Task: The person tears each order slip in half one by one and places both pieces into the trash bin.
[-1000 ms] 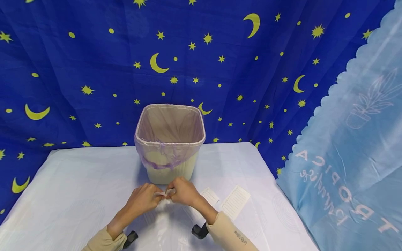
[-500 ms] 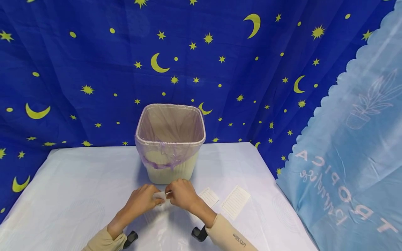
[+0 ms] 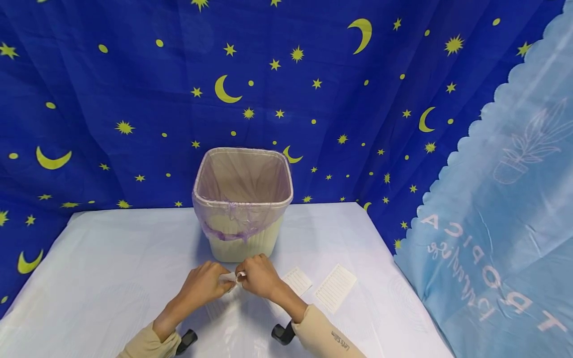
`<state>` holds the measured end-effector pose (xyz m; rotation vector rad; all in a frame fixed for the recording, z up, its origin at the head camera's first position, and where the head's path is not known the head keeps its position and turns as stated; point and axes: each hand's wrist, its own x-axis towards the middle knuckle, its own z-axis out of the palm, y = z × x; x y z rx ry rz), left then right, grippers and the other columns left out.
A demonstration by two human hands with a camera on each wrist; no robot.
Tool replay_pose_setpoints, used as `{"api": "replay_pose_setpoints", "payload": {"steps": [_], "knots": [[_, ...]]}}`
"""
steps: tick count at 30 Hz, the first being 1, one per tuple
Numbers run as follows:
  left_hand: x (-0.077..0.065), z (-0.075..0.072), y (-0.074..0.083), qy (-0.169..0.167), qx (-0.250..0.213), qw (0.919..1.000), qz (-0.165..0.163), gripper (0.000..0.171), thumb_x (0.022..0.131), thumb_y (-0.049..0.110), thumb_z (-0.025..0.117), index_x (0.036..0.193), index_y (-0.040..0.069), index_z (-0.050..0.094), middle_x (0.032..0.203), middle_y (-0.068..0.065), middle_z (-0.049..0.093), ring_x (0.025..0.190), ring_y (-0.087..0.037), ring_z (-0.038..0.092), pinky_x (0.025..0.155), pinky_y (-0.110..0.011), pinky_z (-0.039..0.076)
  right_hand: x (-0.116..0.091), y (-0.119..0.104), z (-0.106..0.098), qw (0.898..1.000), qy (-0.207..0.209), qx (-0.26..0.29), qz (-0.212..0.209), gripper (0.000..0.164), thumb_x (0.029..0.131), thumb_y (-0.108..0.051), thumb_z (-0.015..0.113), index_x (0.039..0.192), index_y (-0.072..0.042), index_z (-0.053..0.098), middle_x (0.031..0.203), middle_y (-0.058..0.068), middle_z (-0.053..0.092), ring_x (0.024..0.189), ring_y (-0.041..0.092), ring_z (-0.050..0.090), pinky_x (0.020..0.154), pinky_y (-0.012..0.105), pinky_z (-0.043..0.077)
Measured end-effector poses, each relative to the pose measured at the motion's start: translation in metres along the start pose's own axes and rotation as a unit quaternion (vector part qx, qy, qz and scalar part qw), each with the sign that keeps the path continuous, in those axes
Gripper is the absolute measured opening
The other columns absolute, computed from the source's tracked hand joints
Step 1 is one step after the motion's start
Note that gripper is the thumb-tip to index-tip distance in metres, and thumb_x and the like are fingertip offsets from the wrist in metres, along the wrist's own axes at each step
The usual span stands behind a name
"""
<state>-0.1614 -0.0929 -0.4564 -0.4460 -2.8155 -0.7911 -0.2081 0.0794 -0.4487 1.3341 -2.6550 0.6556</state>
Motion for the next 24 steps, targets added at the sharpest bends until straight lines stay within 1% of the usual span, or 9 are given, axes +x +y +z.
{"api": "replay_pose_setpoints", "payload": {"steps": [1, 2, 5, 7, 10, 15, 17, 20, 24], "knots": [[0.000, 0.000, 0.000, 0.003, 0.002, 1.0000, 0.001, 0.020, 0.076, 0.020, 0.081, 0.061, 0.022, 0.069, 0.049, 0.012, 0.047, 0.043, -0.004, 0.038, 0.041, -0.022, 0.032, 0.000, 0.001, 0.000, 1.000, 0.001, 0.008, 0.000, 0.022, 0.068, 0.012, 0.065, 0.060, -0.009, 0.065, 0.053, -0.010, 0.035, 0.052, -0.001, 0.017, 0.051, 0.013, 0.015], [0.000, 0.000, 0.000, 0.005, 0.003, 1.0000, 0.002, 0.017, 0.076, 0.021, 0.082, 0.063, 0.021, 0.070, 0.050, 0.011, 0.050, 0.043, -0.005, 0.040, 0.041, -0.022, 0.033, 0.000, 0.001, 0.001, 1.000, 0.003, 0.017, 0.001, 0.022, 0.069, 0.012, 0.065, 0.062, -0.009, 0.066, 0.053, -0.010, 0.039, 0.052, -0.001, 0.019, 0.051, 0.012, 0.017], [0.000, 0.000, 0.000, 0.006, 0.006, 0.9999, 0.006, 0.008, 0.075, 0.023, 0.083, 0.071, 0.019, 0.077, 0.058, 0.007, 0.063, 0.045, -0.005, 0.047, 0.043, -0.022, 0.038, 0.001, 0.003, 0.002, 0.999, 0.005, 0.051, 0.013, 0.022, 0.069, 0.013, 0.063, 0.068, -0.007, 0.072, 0.056, -0.004, 0.056, 0.054, -0.002, 0.028, 0.054, 0.010, 0.026], [0.000, 0.000, 0.001, 0.010, 0.008, 0.9999, 0.011, 0.007, 0.074, 0.024, 0.083, 0.077, 0.019, 0.079, 0.065, 0.005, 0.069, 0.048, -0.007, 0.052, 0.044, -0.023, 0.041, 0.001, 0.005, 0.003, 0.997, 0.003, 0.078, 0.027, 0.023, 0.070, 0.014, 0.061, 0.072, -0.005, 0.074, 0.062, 0.000, 0.064, 0.056, -0.002, 0.034, 0.057, 0.010, 0.031], [0.000, 0.000, 0.001, 0.014, 0.013, 0.9997, 0.014, 0.007, 0.074, 0.024, 0.084, 0.078, 0.019, 0.080, 0.067, 0.004, 0.070, 0.050, -0.008, 0.054, 0.045, -0.024, 0.042, 0.002, 0.007, 0.004, 0.991, -0.005, 0.127, 0.051, 0.025, 0.070, 0.016, 0.057, 0.072, -0.003, 0.074, 0.063, 0.005, 0.065, 0.057, 0.000, 0.037, 0.057, 0.012, 0.033], [0.000, 0.000, 0.002, 0.026, 0.023, 0.9992, 0.018, 0.006, 0.073, 0.022, 0.084, 0.075, 0.019, 0.079, 0.064, 0.005, 0.067, 0.050, -0.007, 0.050, 0.046, -0.024, 0.039, 0.001, 0.011, 0.006, 0.978, -0.016, 0.191, 0.082, 0.025, 0.071, 0.017, 0.055, 0.074, 0.000, 0.073, 0.066, 0.008, 0.065, 0.058, 0.000, 0.039, 0.057, 0.015, 0.034], [0.000, 0.000, 0.002, 0.028, 0.024, 0.9991, 0.020, 0.006, 0.073, 0.021, 0.084, 0.075, 0.019, 0.079, 0.065, 0.005, 0.068, 0.051, -0.008, 0.052, 0.046, -0.025, 0.040, 0.000, 0.012, 0.006, 0.976, -0.025, 0.199, 0.085, 0.023, 0.073, 0.016, 0.055, 0.076, 0.001, 0.073, 0.069, 0.009, 0.067, 0.061, 0.000, 0.042, 0.059, 0.015, 0.037], [0.000, 0.000, 0.001, 0.023, 0.021, 0.9993, 0.020, 0.006, 0.074, 0.021, 0.084, 0.077, 0.021, 0.079, 0.066, 0.006, 0.069, 0.052, -0.009, 0.055, 0.047, -0.025, 0.042, -0.001, 0.013, 0.005, 0.975, -0.046, 0.202, 0.086, 0.019, 0.078, 0.012, 0.059, 0.081, 0.000, 0.073, 0.077, 0.010, 0.070, 0.069, 0.002, 0.050, 0.068, 0.018, 0.044], [0.000, -0.001, -0.001, 0.012, 0.017, 0.9997, 0.011, 0.006, 0.075, 0.022, 0.083, 0.080, 0.024, 0.080, 0.067, 0.008, 0.070, 0.052, -0.008, 0.056, 0.047, -0.025, 0.043, -0.003, 0.012, 0.002, 0.975, -0.069, 0.190, 0.093, 0.010, 0.084, 0.003, 0.067, 0.088, -0.005, 0.073, 0.089, 0.007, 0.073, 0.089, 0.012, 0.065, 0.087, 0.027, 0.050]]}}
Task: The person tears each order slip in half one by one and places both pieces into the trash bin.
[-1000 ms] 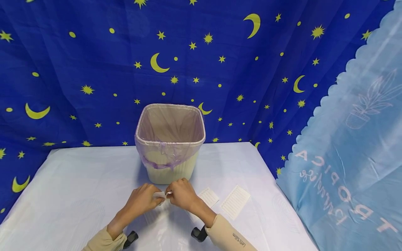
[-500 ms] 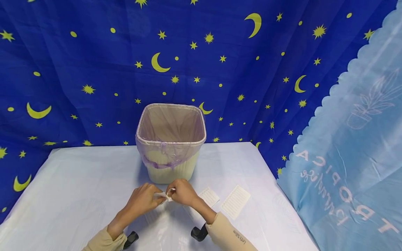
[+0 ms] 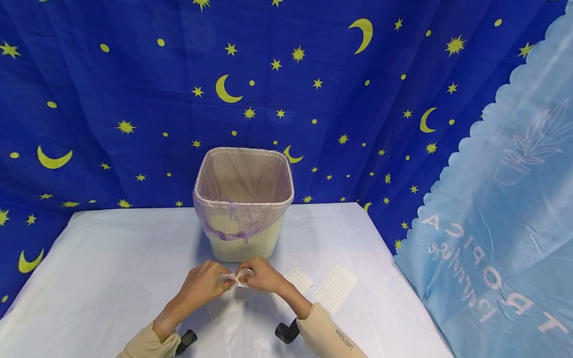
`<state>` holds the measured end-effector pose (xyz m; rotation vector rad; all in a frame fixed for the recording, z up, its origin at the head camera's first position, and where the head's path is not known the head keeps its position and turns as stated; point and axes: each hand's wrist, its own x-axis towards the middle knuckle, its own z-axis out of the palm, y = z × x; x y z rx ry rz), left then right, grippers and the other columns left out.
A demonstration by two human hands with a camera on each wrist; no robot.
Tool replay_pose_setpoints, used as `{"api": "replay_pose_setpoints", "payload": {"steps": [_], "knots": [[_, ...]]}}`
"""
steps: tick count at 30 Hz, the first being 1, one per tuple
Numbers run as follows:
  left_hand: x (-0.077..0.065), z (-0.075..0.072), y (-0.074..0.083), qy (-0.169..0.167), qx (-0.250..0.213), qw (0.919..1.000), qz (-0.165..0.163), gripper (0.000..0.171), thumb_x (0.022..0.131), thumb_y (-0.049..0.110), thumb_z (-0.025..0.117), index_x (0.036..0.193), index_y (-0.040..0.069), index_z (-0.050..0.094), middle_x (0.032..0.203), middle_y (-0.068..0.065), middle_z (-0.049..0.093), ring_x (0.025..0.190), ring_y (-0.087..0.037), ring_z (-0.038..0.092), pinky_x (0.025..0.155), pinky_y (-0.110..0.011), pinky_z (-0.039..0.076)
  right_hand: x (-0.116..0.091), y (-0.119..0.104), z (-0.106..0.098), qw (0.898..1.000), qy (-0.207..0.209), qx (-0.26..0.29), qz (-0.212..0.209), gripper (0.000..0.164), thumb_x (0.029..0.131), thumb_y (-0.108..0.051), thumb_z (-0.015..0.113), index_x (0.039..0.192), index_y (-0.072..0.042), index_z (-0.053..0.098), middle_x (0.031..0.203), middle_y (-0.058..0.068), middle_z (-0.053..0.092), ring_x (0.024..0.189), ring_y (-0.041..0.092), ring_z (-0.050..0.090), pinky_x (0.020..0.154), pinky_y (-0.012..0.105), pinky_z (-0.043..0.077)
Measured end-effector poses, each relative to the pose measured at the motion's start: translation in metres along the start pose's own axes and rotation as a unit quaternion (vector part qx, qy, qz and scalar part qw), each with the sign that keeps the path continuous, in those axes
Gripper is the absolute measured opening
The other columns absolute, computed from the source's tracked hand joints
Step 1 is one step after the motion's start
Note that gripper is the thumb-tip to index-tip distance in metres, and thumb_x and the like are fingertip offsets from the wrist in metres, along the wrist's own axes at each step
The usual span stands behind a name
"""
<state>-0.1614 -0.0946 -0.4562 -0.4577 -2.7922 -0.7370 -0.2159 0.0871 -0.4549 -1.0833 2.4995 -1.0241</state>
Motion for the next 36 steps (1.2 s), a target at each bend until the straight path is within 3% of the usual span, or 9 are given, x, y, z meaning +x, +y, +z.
{"api": "replay_pose_setpoints", "payload": {"steps": [3, 8, 12, 16, 22, 25, 29, 32, 36], "knots": [[0.000, 0.000, -0.001, -0.002, 0.001, 1.0000, -0.003, 0.007, 0.075, 0.022, 0.083, 0.080, 0.025, 0.080, 0.068, 0.009, 0.070, 0.052, -0.006, 0.054, 0.047, -0.025, 0.042, -0.001, -0.002, -0.001, 1.000, 0.001, -0.010, 0.006, 0.009, 0.083, -0.001, 0.072, 0.089, -0.007, 0.073, 0.091, 0.004, 0.074, 0.096, 0.016, 0.068, 0.090, 0.029, 0.051], [0.000, 0.000, 0.001, -0.015, -0.001, 0.9999, -0.009, 0.007, 0.076, 0.023, 0.083, 0.074, 0.020, 0.076, 0.063, 0.006, 0.066, 0.052, -0.010, 0.056, 0.049, -0.029, 0.044, -0.002, -0.005, 0.001, 0.997, 0.016, -0.073, -0.009, 0.012, 0.080, 0.004, 0.071, 0.085, -0.006, 0.077, 0.081, 0.002, 0.074, 0.068, 0.002, 0.061, 0.065, 0.015, 0.049], [-0.002, 0.000, 0.004, -0.022, 0.005, 0.9993, -0.029, 0.019, 0.073, 0.027, 0.085, 0.084, 0.013, 0.077, 0.075, -0.002, 0.072, 0.061, -0.018, 0.064, 0.058, -0.037, 0.051, -0.003, -0.009, 0.004, 0.985, 0.034, -0.165, -0.045, 0.014, 0.075, 0.003, 0.074, 0.081, -0.008, 0.079, 0.076, -0.001, 0.075, 0.058, -0.004, 0.054, 0.058, 0.009, 0.043], [-0.003, 0.001, 0.005, -0.027, 0.006, 0.9988, -0.041, 0.028, 0.070, 0.029, 0.086, 0.090, 0.012, 0.078, 0.077, -0.003, 0.073, 0.058, -0.016, 0.062, 0.055, -0.034, 0.050, -0.004, -0.012, 0.005, 0.975, 0.050, -0.205, -0.073, 0.013, 0.073, 0.002, 0.075, 0.077, -0.010, 0.079, 0.074, -0.003, 0.074, 0.054, -0.007, 0.046, 0.057, 0.007, 0.040], [-0.003, 0.005, 0.004, -0.022, -0.005, 0.9989, -0.041, 0.014, 0.073, 0.025, 0.085, 0.070, 0.017, 0.073, 0.057, 0.006, 0.059, 0.047, -0.010, 0.047, 0.045, -0.028, 0.038, -0.005, -0.013, 0.006, 0.975, 0.050, -0.203, -0.071, 0.013, 0.074, 0.001, 0.074, 0.076, -0.011, 0.079, 0.072, -0.004, 0.074, 0.052, -0.007, 0.036, 0.056, 0.005, 0.035], [-0.003, 0.006, 0.005, -0.015, -0.004, 0.9992, -0.038, 0.026, 0.075, 0.024, 0.083, 0.059, 0.022, 0.062, 0.050, 0.010, 0.047, 0.045, -0.008, 0.039, 0.044, -0.027, 0.032, -0.006, -0.012, 0.005, 0.977, 0.055, -0.198, -0.062, 0.013, 0.075, 0.000, 0.074, 0.077, -0.011, 0.079, 0.072, -0.004, 0.074, 0.051, -0.007, 0.034, 0.056, 0.006, 0.034], [-0.002, 0.005, 0.006, -0.005, 0.000, 0.9994, -0.034, 0.033, 0.076, 0.025, 0.082, 0.057, 0.022, 0.056, 0.051, 0.010, 0.045, 0.045, -0.007, 0.039, 0.044, -0.026, 0.032, -0.005, -0.010, 0.004, 0.975, 0.072, -0.199, -0.067, 0.016, 0.072, 0.002, 0.072, 0.074, -0.013, 0.077, 0.067, -0.006, 0.071, 0.050, -0.004, 0.028, 0.055, 0.007, 0.030], [-0.002, 0.003, 0.007, 0.002, -0.006, 0.9995, -0.030, 0.032, 0.076, 0.023, 0.082, 0.056, 0.022, 0.056, 0.051, 0.011, 0.044, 0.045, -0.006, 0.038, 0.044, -0.025, 0.032, -0.005, -0.009, 0.004, 0.976, 0.083, -0.188, -0.070, 0.017, 0.070, 0.004, 0.071, 0.073, -0.013, 0.076, 0.065, -0.005, 0.069, 0.052, -0.004, 0.031, 0.056, 0.008, 0.033], [-0.001, 0.002, 0.008, 0.017, -0.015, 0.9996, -0.019, 0.028, 0.075, 0.021, 0.083, 0.057, 0.022, 0.061, 0.050, 0.011, 0.048, 0.045, -0.005, 0.038, 0.044, -0.024, 0.032, -0.003, -0.006, 0.003, 0.988, 0.082, -0.123, -0.048, 0.017, 0.070, 0.008, 0.069, 0.073, -0.008, 0.075, 0.068, 0.000, 0.071, 0.058, -0.003, 0.046, 0.061, 0.010, 0.042]]}}
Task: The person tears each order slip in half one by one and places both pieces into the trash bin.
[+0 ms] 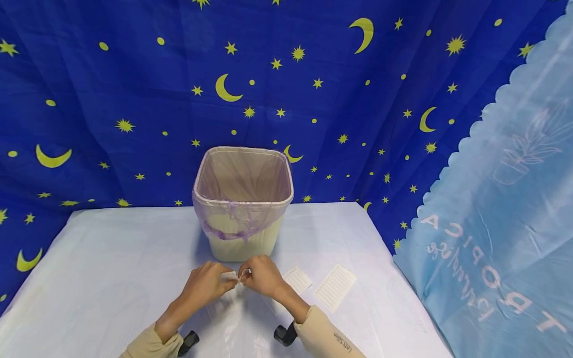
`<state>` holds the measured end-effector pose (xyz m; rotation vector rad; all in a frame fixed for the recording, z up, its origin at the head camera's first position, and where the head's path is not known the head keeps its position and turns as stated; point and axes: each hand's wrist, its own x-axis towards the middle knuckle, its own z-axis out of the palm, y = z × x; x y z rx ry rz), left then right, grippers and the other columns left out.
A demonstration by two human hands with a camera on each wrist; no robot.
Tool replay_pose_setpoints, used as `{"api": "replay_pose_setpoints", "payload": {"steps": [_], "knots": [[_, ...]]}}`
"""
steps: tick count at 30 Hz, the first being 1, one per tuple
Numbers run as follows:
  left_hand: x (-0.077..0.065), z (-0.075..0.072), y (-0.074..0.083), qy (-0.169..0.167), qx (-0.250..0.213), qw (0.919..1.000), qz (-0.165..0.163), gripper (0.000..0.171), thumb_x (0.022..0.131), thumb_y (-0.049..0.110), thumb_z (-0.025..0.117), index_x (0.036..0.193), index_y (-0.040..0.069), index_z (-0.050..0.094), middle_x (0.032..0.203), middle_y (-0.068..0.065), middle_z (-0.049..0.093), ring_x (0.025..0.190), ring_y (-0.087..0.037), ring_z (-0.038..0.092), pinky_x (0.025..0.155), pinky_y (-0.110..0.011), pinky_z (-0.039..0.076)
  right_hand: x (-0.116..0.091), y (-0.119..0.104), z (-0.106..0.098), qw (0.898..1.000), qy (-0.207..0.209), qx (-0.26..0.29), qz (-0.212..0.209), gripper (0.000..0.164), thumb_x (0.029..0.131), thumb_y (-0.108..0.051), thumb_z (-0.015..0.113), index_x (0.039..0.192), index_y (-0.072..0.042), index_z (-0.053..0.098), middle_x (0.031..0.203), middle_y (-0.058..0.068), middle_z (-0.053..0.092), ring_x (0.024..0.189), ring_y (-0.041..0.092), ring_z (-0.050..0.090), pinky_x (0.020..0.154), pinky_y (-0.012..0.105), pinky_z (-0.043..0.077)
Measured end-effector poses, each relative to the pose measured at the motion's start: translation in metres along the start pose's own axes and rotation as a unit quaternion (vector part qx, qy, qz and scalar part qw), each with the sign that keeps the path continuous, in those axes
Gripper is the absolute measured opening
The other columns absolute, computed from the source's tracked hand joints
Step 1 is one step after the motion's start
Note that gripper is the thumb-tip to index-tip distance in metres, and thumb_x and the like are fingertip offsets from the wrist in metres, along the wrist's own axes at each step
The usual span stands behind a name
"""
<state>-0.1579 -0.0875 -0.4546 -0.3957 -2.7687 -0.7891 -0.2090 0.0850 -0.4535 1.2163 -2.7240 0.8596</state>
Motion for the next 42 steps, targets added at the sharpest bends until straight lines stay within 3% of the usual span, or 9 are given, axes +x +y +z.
{"api": "replay_pose_setpoints", "payload": {"steps": [6, 13, 18, 27, 35, 39, 42], "knots": [[0.000, 0.000, 0.001, 0.010, -0.011, 0.9999, 0.004, 0.009, 0.073, 0.021, 0.084, 0.071, 0.020, 0.076, 0.059, 0.008, 0.064, 0.048, -0.004, 0.047, 0.045, -0.023, 0.038, 0.001, 0.005, 0.001, 0.992, -0.009, 0.115, 0.051, 0.021, 0.071, 0.015, 0.063, 0.073, -0.001, 0.075, 0.074, 0.008, 0.073, 0.072, 0.009, 0.065, 0.070, 0.019, 0.051], [-0.001, -0.001, 0.002, 0.013, -0.012, 0.9998, 0.005, 0.007, 0.073, 0.020, 0.084, 0.076, 0.018, 0.078, 0.062, 0.006, 0.067, 0.049, -0.007, 0.051, 0.045, -0.023, 0.037, 0.000, 0.008, 0.003, 0.980, -0.012, 0.179, 0.085, 0.017, 0.073, 0.014, 0.065, 0.074, 0.000, 0.075, 0.074, 0.012, 0.073, 0.071, 0.009, 0.063, 0.067, 0.019, 0.050], [-0.002, -0.001, 0.002, 0.015, -0.009, 0.9998, 0.010, 0.008, 0.073, 0.020, 0.084, 0.078, 0.016, 0.079, 0.065, 0.004, 0.069, 0.051, -0.010, 0.055, 0.046, -0.024, 0.040, -0.002, 0.009, 0.003, 0.974, -0.012, 0.210, 0.083, 0.015, 0.072, 0.014, 0.065, 0.074, 0.002, 0.075, 0.071, 0.015, 0.072, 0.068, 0.008, 0.061, 0.065, 0.020, 0.049], [-0.002, 0.001, 0.003, 0.027, -0.003, 0.9995, 0.018, 0.010, 0.073, 0.020, 0.084, 0.081, 0.016, 0.079, 0.071, 0.001, 0.073, 0.056, -0.014, 0.062, 0.050, -0.026, 0.046, -0.003, 0.008, 0.002, 0.973, -0.023, 0.214, 0.087, 0.016, 0.077, 0.013, 0.061, 0.076, 0.004, 0.075, 0.073, 0.017, 0.071, 0.064, 0.001, 0.057, 0.063, 0.019, 0.049], [-0.002, -0.002, 0.003, 0.018, -0.007, 0.9996, 0.019, 0.008, 0.075, 0.020, 0.083, 0.082, 0.017, 0.080, 0.068, 0.003, 0.072, 0.050, -0.006, 0.052, 0.049, -0.025, 0.044, -0.004, 0.010, 0.002, 0.980, -0.017, 0.175, 0.093, 0.021, 0.076, 0.011, 0.059, 0.076, -0.003, 0.075, 0.076, 0.010, 0.073, 0.068, 0.008, 0.059, 0.062, 0.021, 0.049], [-0.002, -0.004, 0.001, 0.007, -0.010, 0.9999, 0.011, 0.012, 0.076, 0.020, 0.082, 0.087, 0.015, 0.080, 0.072, 0.002, 0.073, 0.050, -0.005, 0.052, 0.049, -0.024, 0.044, -0.005, 0.012, 0.000, 0.983, -0.020, 0.151, 0.106, 0.021, 0.081, 0.008, 0.061, 0.081, -0.007, 0.076, 0.084, 0.008, 0.074, 0.071, 0.007, 0.063, 0.064, 0.020, 0.050], [-0.002, -0.006, -0.001, -0.011, -0.022, 0.9997, 0.005, 0.015, 0.077, 0.018, 0.081, 0.091, 0.012, 0.079, 0.075, -0.001, 0.074, 0.049, -0.004, 0.049, 0.048, -0.023, 0.042, -0.005, 0.013, -0.004, 0.985, -0.031, 0.142, 0.092, 0.021, 0.084, 0.007, 0.060, 0.087, -0.007, 0.075, 0.091, 0.008, 0.073, 0.072, 0.004, 0.060, 0.064, 0.019, 0.048]]}}
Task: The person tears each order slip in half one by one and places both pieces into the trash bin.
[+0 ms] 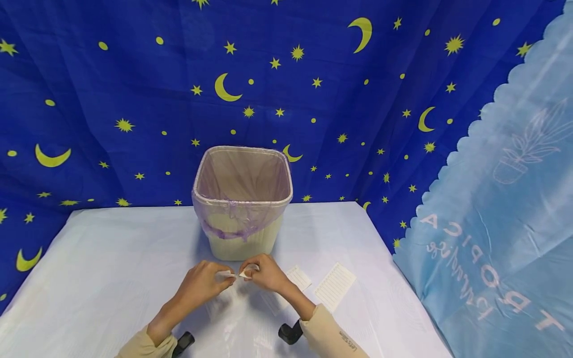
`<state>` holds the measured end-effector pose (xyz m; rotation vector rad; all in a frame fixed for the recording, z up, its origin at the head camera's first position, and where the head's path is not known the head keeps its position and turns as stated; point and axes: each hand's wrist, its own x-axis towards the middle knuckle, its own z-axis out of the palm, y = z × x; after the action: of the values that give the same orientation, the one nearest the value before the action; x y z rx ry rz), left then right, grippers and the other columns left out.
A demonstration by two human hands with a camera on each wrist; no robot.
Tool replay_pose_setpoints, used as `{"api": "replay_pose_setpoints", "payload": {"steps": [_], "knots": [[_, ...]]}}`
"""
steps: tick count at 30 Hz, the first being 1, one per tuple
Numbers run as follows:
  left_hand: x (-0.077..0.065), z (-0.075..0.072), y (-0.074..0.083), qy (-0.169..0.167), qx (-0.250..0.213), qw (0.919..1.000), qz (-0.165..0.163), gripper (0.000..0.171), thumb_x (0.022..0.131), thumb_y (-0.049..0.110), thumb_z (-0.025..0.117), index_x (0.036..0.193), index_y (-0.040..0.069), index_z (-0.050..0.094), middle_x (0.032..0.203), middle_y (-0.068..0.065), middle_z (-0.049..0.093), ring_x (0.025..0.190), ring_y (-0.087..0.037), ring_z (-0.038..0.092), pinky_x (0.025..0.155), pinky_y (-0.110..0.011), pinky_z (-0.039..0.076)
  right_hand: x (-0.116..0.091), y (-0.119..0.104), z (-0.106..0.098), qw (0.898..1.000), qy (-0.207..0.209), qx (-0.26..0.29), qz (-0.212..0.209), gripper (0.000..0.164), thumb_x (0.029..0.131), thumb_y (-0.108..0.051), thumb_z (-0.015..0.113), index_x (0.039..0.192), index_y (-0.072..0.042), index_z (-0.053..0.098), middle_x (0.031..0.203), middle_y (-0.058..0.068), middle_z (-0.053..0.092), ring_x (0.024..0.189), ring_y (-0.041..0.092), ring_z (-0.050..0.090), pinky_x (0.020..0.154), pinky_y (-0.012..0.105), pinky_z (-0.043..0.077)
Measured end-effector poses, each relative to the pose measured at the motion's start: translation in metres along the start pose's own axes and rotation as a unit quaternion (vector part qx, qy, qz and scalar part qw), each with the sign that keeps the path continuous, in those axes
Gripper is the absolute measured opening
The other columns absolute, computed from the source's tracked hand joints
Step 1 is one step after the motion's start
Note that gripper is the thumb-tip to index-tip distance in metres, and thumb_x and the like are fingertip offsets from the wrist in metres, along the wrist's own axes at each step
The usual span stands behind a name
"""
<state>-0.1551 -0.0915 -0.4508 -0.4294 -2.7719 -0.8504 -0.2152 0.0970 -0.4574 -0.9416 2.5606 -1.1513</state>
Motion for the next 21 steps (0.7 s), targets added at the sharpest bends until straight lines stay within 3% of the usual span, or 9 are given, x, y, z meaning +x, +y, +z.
{"api": "replay_pose_setpoints", "payload": {"steps": [4, 7, 11, 14, 18, 21], "knots": [[-0.001, -0.003, -0.001, -0.020, -0.022, 0.9995, 0.005, 0.015, 0.080, 0.015, 0.079, 0.094, 0.010, 0.078, 0.077, -0.003, 0.074, 0.046, -0.002, 0.044, 0.048, -0.021, 0.040, 0.000, -0.004, -0.007, 0.999, -0.021, -0.028, -0.039, 0.030, 0.083, 0.012, 0.053, 0.094, -0.007, 0.075, 0.094, 0.008, 0.072, 0.069, 0.004, 0.046, 0.065, 0.020, 0.040], [0.000, -0.007, -0.001, -0.027, -0.023, 0.9992, 0.018, 0.014, 0.082, 0.012, 0.077, 0.096, 0.010, 0.078, 0.079, -0.003, 0.074, 0.048, -0.001, 0.043, 0.050, -0.021, 0.040, -0.001, -0.009, -0.013, 0.996, -0.023, -0.061, -0.066, 0.036, 0.082, 0.014, 0.051, 0.097, -0.009, 0.075, 0.095, 0.006, 0.071, 0.076, 0.006, 0.048, 0.072, 0.022, 0.040], [0.001, -0.015, 0.001, -0.030, -0.009, 0.9982, 0.050, 0.016, 0.083, 0.009, 0.076, 0.098, 0.012, 0.078, 0.083, -0.002, 0.073, 0.058, -0.004, 0.051, 0.056, -0.022, 0.042, -0.003, -0.017, -0.021, 0.992, -0.004, -0.087, -0.089, 0.038, 0.081, 0.015, 0.052, 0.100, -0.009, 0.075, 0.094, 0.005, 0.068, 0.080, 0.007, 0.048, 0.073, 0.022, 0.039], [0.002, -0.024, 0.004, -0.031, -0.001, 0.9966, 0.076, 0.018, 0.084, 0.007, 0.074, 0.100, 0.013, 0.078, 0.085, -0.001, 0.073, 0.064, -0.006, 0.055, 0.059, -0.023, 0.043, -0.003, -0.026, -0.028, 0.994, 0.008, -0.058, -0.088, 0.038, 0.078, 0.019, 0.054, 0.099, -0.005, 0.074, 0.095, 0.006, 0.071, 0.083, 0.007, 0.056, 0.074, 0.018, 0.044], [0.005, -0.039, 0.010, -0.030, 0.020, 0.9933, 0.110, 0.022, 0.084, 0.003, 0.071, 0.101, 0.016, 0.078, 0.074, 0.003, 0.069, 0.059, -0.003, 0.047, 0.056, -0.023, 0.039, -0.002, -0.040, -0.039, 0.996, 0.022, -0.007, -0.082, 0.036, 0.075, 0.023, 0.055, 0.096, 0.001, 0.073, 0.096, 0.010, 0.073, 0.096, 0.022, 0.070, 0.084, 0.023, 0.053], [0.009, -0.048, 0.012, -0.028, 0.035, 0.9887, 0.143, 0.024, 0.084, 0.001, 0.070, 0.101, 0.016, 0.078, 0.069, 0.005, 0.066, 0.056, -0.001, 0.042, 0.054, -0.021, 0.037, -0.001, -0.048, -0.048, 0.996, 0.034, -0.016, -0.083, 0.030, 0.077, 0.020, 0.060, 0.096, 0.001, 0.073, 0.097, 0.010, 0.074, 0.097, 0.025, 0.071, 0.084, 0.025, 0.054]]}}
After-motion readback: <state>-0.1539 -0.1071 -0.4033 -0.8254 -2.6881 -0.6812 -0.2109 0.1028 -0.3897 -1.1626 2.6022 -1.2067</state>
